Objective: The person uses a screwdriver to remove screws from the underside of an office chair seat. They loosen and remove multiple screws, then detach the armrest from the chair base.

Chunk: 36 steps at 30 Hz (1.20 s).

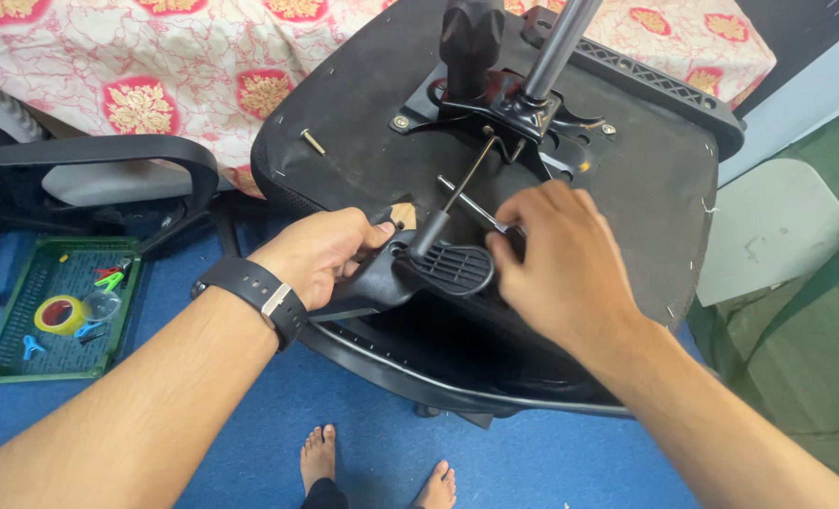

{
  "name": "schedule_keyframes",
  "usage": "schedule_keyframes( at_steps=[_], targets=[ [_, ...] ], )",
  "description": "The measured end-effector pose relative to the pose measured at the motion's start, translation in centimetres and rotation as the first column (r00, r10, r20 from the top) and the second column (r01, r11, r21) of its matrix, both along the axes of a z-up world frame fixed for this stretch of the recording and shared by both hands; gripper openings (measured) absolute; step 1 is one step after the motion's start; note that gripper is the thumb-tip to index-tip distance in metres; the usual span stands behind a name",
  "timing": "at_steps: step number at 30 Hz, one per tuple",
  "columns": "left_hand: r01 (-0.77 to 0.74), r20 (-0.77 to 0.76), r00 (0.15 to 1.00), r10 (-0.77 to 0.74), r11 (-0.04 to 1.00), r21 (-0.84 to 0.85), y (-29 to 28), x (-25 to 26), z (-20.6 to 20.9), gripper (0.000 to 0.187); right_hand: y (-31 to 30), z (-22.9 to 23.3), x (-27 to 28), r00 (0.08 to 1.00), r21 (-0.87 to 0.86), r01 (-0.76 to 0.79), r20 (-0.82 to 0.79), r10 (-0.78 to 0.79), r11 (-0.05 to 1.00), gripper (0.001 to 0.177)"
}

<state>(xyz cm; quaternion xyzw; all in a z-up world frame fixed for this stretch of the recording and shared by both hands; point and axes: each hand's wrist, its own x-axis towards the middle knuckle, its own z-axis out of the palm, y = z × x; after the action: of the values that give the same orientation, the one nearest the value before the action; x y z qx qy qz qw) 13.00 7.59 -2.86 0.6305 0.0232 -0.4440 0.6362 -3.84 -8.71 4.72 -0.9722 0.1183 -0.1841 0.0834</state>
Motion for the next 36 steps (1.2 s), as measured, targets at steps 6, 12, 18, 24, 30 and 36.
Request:
schedule_keyframes(
  at_steps=[6,12,18,24,30,36],
  targets=[
    [0.012,0.026,1.000,-0.012,1.000,0.004,-0.1,0.3,-0.9,0.014,2.0,-1.0,0.2,0.977,0.336,-0.170,-0.067,0.203,0.927,0.055],
    [0.035,0.000,0.999,-0.035,0.999,-0.017,-0.2,0.3,-0.9,0.012,4.2,-2.6,-0.9,0.987,-0.150,-0.140,-0.095,0.127,0.979,0.068],
    [0.072,-0.002,0.997,-0.072,0.996,0.047,-0.3,-0.2,-0.2,0.015,4.1,-3.9,-0.2,0.994,-0.111,-0.077,-0.087,0.067,0.991,0.041],
    [0.153,0.153,0.976,-0.157,0.987,0.041,0.7,-0.5,1.0,0.027,4.0,-3.9,0.2,0.986,-0.110,-0.038,-0.164,0.019,0.993,0.040],
    [-0.033,0.520,0.824,-0.224,0.898,0.439,2.6,0.0,2.6,0.035,3.8,-3.6,-0.1,0.991,-0.083,-0.003,-0.130,-0.008,0.997,0.038],
    [-0.363,0.839,0.529,-0.126,0.860,0.358,3.2,1.8,0.8,0.027,4.1,-4.0,-0.2,0.992,-0.090,0.007,-0.124,-0.018,0.996,0.032]
  ],
)
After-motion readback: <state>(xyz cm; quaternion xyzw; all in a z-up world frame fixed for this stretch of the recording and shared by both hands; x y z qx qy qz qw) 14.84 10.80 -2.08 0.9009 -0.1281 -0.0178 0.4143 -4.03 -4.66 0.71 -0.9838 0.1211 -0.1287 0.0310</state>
